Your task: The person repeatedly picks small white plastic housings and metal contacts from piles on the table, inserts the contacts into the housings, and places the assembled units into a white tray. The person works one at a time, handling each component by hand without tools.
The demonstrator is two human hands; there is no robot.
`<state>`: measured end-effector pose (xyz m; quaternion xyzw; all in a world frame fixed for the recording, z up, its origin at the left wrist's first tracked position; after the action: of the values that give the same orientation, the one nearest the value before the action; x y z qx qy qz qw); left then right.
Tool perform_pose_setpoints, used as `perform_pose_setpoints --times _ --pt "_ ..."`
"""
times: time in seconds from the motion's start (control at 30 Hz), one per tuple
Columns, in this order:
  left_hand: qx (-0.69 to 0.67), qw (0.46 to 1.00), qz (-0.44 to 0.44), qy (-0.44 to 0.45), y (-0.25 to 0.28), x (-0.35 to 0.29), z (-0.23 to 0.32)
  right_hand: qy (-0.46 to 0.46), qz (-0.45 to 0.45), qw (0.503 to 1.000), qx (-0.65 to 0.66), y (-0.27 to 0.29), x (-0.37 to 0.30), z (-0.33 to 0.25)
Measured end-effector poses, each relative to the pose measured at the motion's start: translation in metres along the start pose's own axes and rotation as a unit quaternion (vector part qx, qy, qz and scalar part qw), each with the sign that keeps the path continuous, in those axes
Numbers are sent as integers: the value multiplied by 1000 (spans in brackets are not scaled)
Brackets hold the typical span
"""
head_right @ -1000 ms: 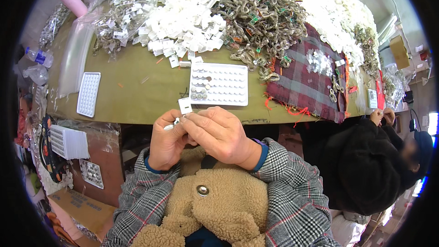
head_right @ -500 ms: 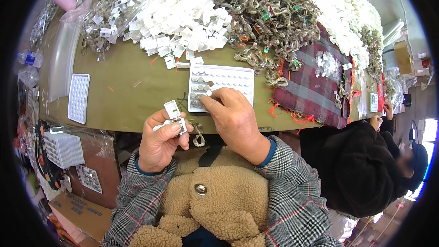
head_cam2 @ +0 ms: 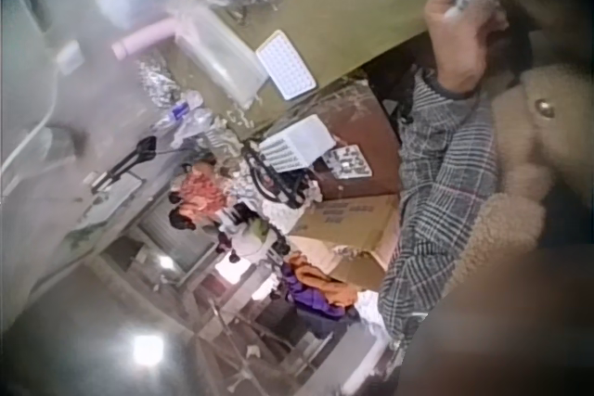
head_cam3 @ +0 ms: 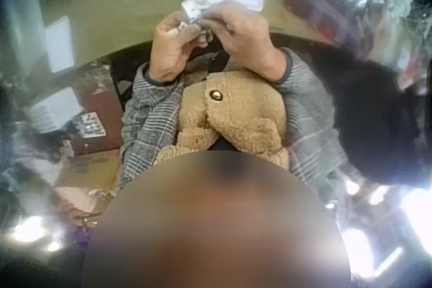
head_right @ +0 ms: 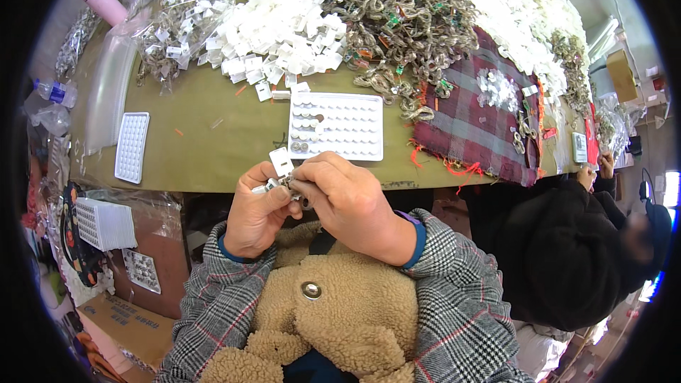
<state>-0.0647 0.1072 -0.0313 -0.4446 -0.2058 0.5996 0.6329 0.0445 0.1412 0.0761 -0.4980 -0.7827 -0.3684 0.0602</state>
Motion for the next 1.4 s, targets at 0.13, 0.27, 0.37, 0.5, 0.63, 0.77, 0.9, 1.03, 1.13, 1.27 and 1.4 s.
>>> perform_pose_setpoints --times 0.13,0.27,0.37,0.5,0.63,0.77,0.9,1.03,1.13,1.27,1.4 --pt "35 999 23 -11 0 -8 -6 47 -40 998 -23 -4 -5 -11" --pt "12 1000 18 10 -1 -11 -21 -7 -155 987 45 -6 -7 1" --pt "-34 999 3 2 -3 -12 -21 13 -123 990 64 -7 -8 -2" --pt "-57 998 21 -22 -5 -13 -15 119 -16 992 23 -6 -21 -21" --pt "17 1000 2 -6 -17 -19 -8 7 -20 985 169 7 -24 1" --pt "102 994 -11 31 -22 -19 -10 -205 -1 937 283 8 -26 37" --pt "139 987 -5 82 -18 -12 -29 -330 -49 896 294 -14 -39 53" --pt "-71 982 -113 132 -34 -10 -42 -17 2 997 71 20 -20 13" --pt "-153 975 -78 141 -34 -4 -52 47 -22 989 141 33 -24 3" --pt "-96 983 -72 138 -47 6 -60 164 57 984 -43 58 -37 -16" --pt "-49 985 -82 145 -66 20 -75 249 99 957 -110 75 -58 -14"
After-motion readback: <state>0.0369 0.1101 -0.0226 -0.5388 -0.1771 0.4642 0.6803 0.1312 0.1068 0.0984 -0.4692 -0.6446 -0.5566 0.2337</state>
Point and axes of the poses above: each hand's wrist, its own x-axis towards the middle knuckle, its own y-axis out of the back of the hand, z = x × y, the point moved 9 cm from there along x, towards the middle knuckle, and after that the axes turned 2 degrees about y, right-handed, at the moved point
